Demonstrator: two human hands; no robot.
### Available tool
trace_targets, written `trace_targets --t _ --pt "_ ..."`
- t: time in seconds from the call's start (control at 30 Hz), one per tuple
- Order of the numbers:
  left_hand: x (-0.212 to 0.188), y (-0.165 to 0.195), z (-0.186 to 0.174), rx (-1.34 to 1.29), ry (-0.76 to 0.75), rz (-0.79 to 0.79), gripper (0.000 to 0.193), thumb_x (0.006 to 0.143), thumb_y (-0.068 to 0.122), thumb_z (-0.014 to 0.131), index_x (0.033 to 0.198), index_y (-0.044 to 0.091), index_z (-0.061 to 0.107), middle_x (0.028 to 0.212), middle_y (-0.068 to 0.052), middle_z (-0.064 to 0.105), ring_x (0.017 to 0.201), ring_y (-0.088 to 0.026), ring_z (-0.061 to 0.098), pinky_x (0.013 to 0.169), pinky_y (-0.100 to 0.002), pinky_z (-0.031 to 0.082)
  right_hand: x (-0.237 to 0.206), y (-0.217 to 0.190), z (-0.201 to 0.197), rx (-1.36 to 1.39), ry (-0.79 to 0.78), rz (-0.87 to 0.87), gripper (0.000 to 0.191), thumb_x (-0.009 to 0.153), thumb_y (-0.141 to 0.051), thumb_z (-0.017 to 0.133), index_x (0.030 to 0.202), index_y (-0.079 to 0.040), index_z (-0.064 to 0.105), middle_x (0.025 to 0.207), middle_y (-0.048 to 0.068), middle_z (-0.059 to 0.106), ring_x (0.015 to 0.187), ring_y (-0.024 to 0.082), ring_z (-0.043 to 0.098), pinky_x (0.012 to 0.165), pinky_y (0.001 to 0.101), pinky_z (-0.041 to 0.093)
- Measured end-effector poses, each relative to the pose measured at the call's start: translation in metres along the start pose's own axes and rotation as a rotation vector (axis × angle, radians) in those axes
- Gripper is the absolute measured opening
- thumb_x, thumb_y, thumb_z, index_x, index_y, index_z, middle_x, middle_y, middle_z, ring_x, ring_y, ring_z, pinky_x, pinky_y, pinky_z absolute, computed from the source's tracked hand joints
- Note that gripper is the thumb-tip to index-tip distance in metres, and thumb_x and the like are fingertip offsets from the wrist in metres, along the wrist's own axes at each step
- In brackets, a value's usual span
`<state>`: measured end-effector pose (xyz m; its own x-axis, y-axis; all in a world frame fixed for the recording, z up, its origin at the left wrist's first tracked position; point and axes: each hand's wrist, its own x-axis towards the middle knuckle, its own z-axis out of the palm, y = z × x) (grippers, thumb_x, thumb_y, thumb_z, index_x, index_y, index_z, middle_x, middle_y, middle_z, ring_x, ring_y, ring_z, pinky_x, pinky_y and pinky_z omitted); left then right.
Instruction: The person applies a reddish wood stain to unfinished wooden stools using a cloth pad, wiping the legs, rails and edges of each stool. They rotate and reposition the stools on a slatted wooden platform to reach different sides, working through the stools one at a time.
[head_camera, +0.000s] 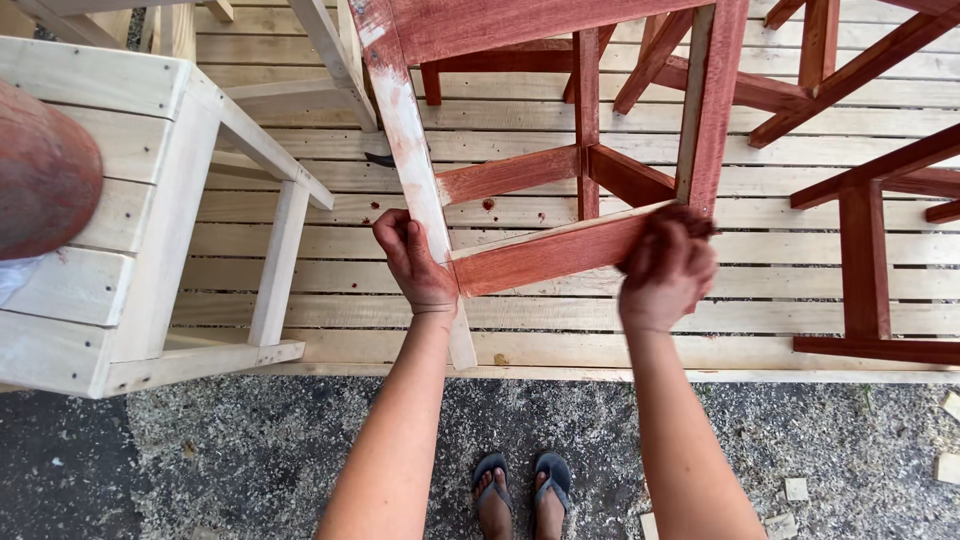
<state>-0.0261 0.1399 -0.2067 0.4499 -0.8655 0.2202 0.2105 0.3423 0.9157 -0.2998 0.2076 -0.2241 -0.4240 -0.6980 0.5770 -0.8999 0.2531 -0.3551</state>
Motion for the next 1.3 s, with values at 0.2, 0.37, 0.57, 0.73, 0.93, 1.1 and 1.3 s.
trace_targets --t 0.2,0.37,0.57,0.73,0.93,1.1,1.3 --pt "0.001 -0.003 -0.001 -0.077 0.007 -0.023 0.034 0.107 0.035 0.055 0.121 0.006 0.045 0.112 -0.004 0.049 0.106 -0.016 0.046 0.104 -0.032 0.038 0.007 -0.048 0.011 0.232 0.166 0.332 0.028 0.113 -0.035 0.054 0.134 -0.017 0.06 0.125 0.012 0.049 0.116 0.033 0.055 0.096 0.0506 0.05" --pt "0.003 -0.005 -0.004 -0.005 0.027 0.0 0.037 0.106 0.038 0.057 0.121 0.006 0.046 0.114 -0.004 0.049 0.107 -0.016 0.046 0.106 -0.033 0.038 -0.065 -0.131 -0.002 0.346 -0.033 -0.013 0.027 0.103 -0.026 0.063 0.128 -0.018 0.065 0.124 0.008 0.061 0.115 0.03 0.057 0.102 0.0482 0.044" --pt "0.003 -0.004 -0.003 -0.052 0.012 0.015 0.034 0.105 0.035 0.057 0.119 0.005 0.046 0.116 -0.004 0.049 0.111 -0.017 0.046 0.109 -0.034 0.037 -0.108 -0.152 -0.014 0.277 -0.175 -0.406 0.048 0.081 -0.032 0.079 0.127 -0.027 0.066 0.114 0.008 0.059 0.1 0.032 0.052 0.087 0.0489 0.04" --pt "0.001 -0.004 -0.002 0.016 0.018 0.013 0.033 0.107 0.034 0.055 0.119 0.005 0.047 0.114 -0.004 0.05 0.108 -0.017 0.047 0.106 -0.033 0.038 -0.043 -0.065 -0.004 0.349 -0.045 -0.242 0.025 0.099 -0.023 0.071 0.124 -0.022 0.065 0.107 0.004 0.069 0.089 0.02 0.063 0.071 0.0378 0.047" --pt "0.0 -0.003 0.0 0.05 0.039 0.031 0.031 0.107 0.032 0.054 0.119 0.005 0.047 0.114 -0.004 0.05 0.107 -0.016 0.047 0.105 -0.033 0.039 -0.003 -0.005 0.002 0.123 0.047 0.323 0.03 0.105 -0.027 0.06 0.133 -0.015 0.061 0.123 0.015 0.055 0.117 0.032 0.059 0.098 0.0484 0.052" --pt "0.001 -0.003 0.0 0.069 0.039 0.022 0.029 0.107 0.032 0.053 0.118 0.005 0.046 0.111 -0.004 0.049 0.104 -0.016 0.045 0.102 -0.032 0.04 -0.027 -0.062 0.022 0.656 0.129 0.629 0.035 0.109 -0.032 0.056 0.135 -0.009 0.052 0.136 0.018 0.042 0.129 0.031 0.049 0.116 0.0517 0.042" --pt "0.001 0.001 0.0 0.141 -0.004 0.078 0.027 0.11 0.032 0.048 0.117 0.006 0.044 0.113 -0.003 0.048 0.105 -0.015 0.046 0.104 -0.032 0.039 -0.096 -0.149 -0.013 0.599 -0.165 0.15 0.031 0.095 -0.015 0.064 0.126 -0.012 0.059 0.132 0.018 0.051 0.123 0.038 0.053 0.106 0.0483 0.046"
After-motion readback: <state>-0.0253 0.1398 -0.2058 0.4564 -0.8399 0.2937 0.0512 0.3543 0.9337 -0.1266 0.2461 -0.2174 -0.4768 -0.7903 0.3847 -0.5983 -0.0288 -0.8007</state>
